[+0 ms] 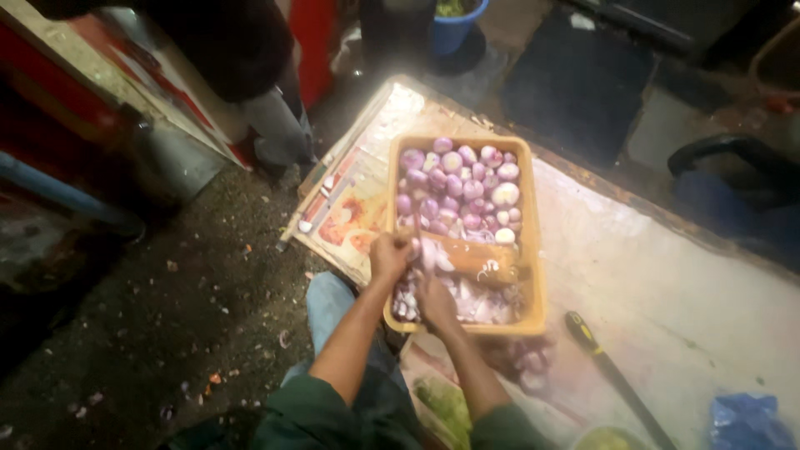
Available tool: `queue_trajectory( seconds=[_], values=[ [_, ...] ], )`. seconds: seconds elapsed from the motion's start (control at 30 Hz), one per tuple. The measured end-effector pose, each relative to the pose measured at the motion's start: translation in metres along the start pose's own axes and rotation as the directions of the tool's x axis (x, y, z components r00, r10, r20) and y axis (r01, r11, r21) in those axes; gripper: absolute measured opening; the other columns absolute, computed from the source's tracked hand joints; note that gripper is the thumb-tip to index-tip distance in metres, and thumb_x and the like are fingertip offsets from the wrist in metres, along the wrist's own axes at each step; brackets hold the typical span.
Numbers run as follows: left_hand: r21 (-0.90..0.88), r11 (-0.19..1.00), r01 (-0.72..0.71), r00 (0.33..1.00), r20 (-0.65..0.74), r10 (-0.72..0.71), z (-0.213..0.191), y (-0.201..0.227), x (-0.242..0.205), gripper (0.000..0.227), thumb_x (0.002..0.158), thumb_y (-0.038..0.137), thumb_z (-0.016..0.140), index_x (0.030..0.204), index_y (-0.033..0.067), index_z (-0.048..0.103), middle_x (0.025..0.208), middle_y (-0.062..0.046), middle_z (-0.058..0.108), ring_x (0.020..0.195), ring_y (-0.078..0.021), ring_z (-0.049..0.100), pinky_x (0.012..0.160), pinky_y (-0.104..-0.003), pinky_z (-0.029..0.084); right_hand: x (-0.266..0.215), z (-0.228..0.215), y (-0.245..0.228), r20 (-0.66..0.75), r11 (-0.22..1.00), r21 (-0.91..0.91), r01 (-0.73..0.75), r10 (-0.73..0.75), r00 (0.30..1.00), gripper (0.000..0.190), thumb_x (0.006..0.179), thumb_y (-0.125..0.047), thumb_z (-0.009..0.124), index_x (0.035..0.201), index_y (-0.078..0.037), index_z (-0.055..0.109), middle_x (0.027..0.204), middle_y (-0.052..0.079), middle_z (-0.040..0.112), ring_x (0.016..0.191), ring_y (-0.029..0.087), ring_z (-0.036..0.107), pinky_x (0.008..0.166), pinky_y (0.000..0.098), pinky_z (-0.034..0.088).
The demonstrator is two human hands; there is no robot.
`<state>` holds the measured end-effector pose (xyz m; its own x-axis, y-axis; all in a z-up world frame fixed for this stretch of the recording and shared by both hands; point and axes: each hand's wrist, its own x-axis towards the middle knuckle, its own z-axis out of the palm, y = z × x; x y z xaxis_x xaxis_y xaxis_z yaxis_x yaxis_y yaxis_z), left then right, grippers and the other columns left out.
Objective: The person is peeling whole onions by hand and then chopping them using a knife on a wooden block inside a plastic tray.
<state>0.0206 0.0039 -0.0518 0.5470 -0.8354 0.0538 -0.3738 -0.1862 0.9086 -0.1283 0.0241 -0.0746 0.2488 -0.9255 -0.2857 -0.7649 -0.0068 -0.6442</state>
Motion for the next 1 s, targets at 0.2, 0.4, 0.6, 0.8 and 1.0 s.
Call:
queue_trajectory(
  seconds=[0.2, 0.4, 0.6, 0.8, 1.0],
  values=[
    [0.072, 0.996, 0.055, 0.998, -0.027, -0.053, 0.007, 0.004, -0.009, 0.015, 0.071, 0.010, 0.080, 0.085, 0.0036, 0.076, 0.081, -0.015, 0.074, 0.080, -0.0330, 0.074, 0.077, -0.044, 0.058, -0.051, -0.043, -0.013, 0.081, 0.988, -0.107, -0.111, 0.120, 0.989, 0.058, 0.102, -0.055, 0.035, 0.112, -0.004, 0.062, 0.099, 0.031, 0.069, 0.099, 0.050, 0.066, 0.086, 0.0590, 0.048],
    [0.046, 0.994, 0.095, 0.994, -0.067, -0.092, 0.007, 0.010, -0.008, 0.013, 0.073, 0.008, 0.075, 0.084, 0.0028, 0.069, 0.081, -0.016, 0.073, 0.080, -0.0344, 0.072, 0.076, -0.045, 0.056, -0.045, -0.040, -0.056, 0.120, 0.980, -0.086, -0.178, 0.187, 0.975, 0.054, 0.103, -0.051, 0.033, 0.121, -0.006, 0.058, 0.100, 0.031, 0.071, 0.093, 0.050, 0.070, 0.086, 0.0585, 0.050],
    [0.032, 0.998, 0.058, 0.996, -0.075, -0.056, 0.009, 0.012, -0.003, 0.013, 0.072, 0.007, 0.073, 0.081, 0.0026, 0.067, 0.079, -0.016, 0.072, 0.079, -0.0346, 0.072, 0.075, -0.044, 0.056, -0.039, -0.057, -0.063, 0.102, 0.996, -0.056, -0.072, 0.078, 0.992, 0.053, 0.101, -0.049, 0.035, 0.130, -0.010, 0.056, 0.102, 0.032, 0.069, 0.097, 0.051, 0.066, 0.087, 0.0607, 0.047],
    [0.031, 0.986, 0.162, 0.987, -0.024, -0.162, 0.007, 0.006, -0.013, 0.011, 0.075, 0.006, 0.072, 0.084, 0.0028, 0.068, 0.081, -0.016, 0.073, 0.080, -0.0338, 0.074, 0.076, -0.043, 0.057, -0.034, -0.014, -0.031, 0.064, 0.996, -0.032, -0.087, 0.089, 0.994, 0.052, 0.105, -0.048, 0.033, 0.125, -0.007, 0.058, 0.102, 0.033, 0.069, 0.100, 0.053, 0.065, 0.088, 0.0609, 0.047],
    [0.174, 0.979, 0.110, 0.994, -0.014, -0.110, 0.018, 0.018, 0.005, 0.015, 0.078, 0.015, 0.069, 0.085, 0.0032, 0.075, 0.085, -0.020, 0.074, 0.083, -0.0383, 0.073, 0.078, -0.047, 0.056, -0.030, -0.047, -0.022, 0.055, 0.960, 0.277, -0.040, 0.025, 0.998, 0.050, 0.101, -0.049, 0.043, 0.115, -0.006, 0.064, 0.068, 0.014, 0.063, 0.064, 0.030, 0.065, 0.062, 0.0462, 0.050]
  ],
)
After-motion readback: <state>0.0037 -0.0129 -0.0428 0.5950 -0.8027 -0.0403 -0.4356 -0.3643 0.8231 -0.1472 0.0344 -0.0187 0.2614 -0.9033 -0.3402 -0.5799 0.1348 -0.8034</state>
